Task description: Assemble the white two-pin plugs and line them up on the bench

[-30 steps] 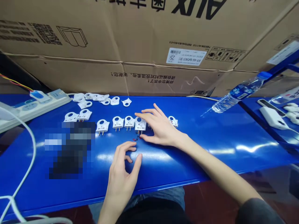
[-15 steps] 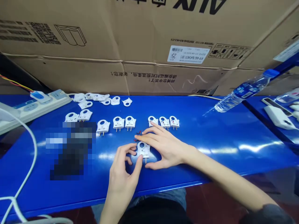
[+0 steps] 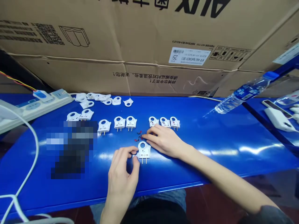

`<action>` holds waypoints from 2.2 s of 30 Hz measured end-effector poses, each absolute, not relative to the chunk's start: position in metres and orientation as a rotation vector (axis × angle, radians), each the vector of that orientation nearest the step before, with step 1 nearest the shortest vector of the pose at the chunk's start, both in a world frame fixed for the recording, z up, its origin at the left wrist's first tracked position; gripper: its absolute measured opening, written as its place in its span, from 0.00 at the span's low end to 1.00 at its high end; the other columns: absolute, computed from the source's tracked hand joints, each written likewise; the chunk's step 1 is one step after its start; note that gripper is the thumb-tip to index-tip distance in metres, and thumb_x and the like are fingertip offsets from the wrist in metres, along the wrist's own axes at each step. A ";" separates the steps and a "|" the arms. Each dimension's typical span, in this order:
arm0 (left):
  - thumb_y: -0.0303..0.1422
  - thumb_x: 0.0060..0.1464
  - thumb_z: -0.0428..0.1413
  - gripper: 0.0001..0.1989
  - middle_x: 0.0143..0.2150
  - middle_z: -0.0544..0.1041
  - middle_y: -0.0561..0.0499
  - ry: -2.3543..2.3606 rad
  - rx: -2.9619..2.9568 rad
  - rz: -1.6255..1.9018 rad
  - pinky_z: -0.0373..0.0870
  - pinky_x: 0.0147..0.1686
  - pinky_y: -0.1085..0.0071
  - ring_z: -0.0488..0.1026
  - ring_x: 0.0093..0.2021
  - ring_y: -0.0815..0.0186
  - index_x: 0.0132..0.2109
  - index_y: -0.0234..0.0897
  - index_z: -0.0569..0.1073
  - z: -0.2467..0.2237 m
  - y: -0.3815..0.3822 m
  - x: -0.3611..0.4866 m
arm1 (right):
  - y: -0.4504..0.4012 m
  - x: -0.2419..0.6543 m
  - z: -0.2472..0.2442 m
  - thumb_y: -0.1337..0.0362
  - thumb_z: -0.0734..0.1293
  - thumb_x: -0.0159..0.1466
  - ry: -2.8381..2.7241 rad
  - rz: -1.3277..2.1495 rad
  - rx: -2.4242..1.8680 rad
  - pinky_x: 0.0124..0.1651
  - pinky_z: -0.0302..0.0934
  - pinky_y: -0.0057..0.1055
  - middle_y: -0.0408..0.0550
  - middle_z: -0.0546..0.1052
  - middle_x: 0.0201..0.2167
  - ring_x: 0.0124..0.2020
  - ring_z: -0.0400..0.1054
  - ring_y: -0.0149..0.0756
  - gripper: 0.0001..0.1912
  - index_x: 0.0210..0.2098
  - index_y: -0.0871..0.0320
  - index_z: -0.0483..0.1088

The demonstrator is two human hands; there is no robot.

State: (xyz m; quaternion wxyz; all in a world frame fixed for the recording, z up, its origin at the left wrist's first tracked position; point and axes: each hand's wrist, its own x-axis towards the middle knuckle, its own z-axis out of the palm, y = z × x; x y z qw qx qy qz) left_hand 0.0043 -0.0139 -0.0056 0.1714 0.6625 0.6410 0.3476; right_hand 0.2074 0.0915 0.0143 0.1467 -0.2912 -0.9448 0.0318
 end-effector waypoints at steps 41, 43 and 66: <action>0.42 0.64 0.56 0.10 0.41 0.78 0.51 1.847 1.814 0.994 0.72 0.41 0.63 0.76 0.42 0.59 0.48 0.44 0.72 -0.006 -0.015 0.012 | 0.066 0.195 0.025 0.66 0.67 0.71 -2.296 0.884 -1.086 0.46 0.69 0.33 0.48 0.77 0.45 0.42 0.74 0.36 0.04 0.42 0.56 0.75; 0.42 0.65 0.55 0.10 0.41 0.78 0.50 1.838 1.842 0.997 0.72 0.41 0.63 0.76 0.42 0.59 0.49 0.44 0.72 -0.005 -0.015 0.013 | 0.066 0.195 0.025 0.66 0.67 0.70 -2.301 0.871 -1.074 0.47 0.68 0.34 0.47 0.76 0.45 0.42 0.74 0.35 0.04 0.42 0.56 0.75; 0.42 0.66 0.54 0.11 0.42 0.79 0.50 1.816 1.908 0.983 0.73 0.42 0.62 0.76 0.42 0.60 0.51 0.44 0.73 -0.006 -0.015 0.012 | 0.067 0.194 0.026 0.65 0.67 0.71 -2.376 0.795 -1.055 0.45 0.69 0.33 0.47 0.76 0.43 0.42 0.74 0.36 0.04 0.42 0.56 0.75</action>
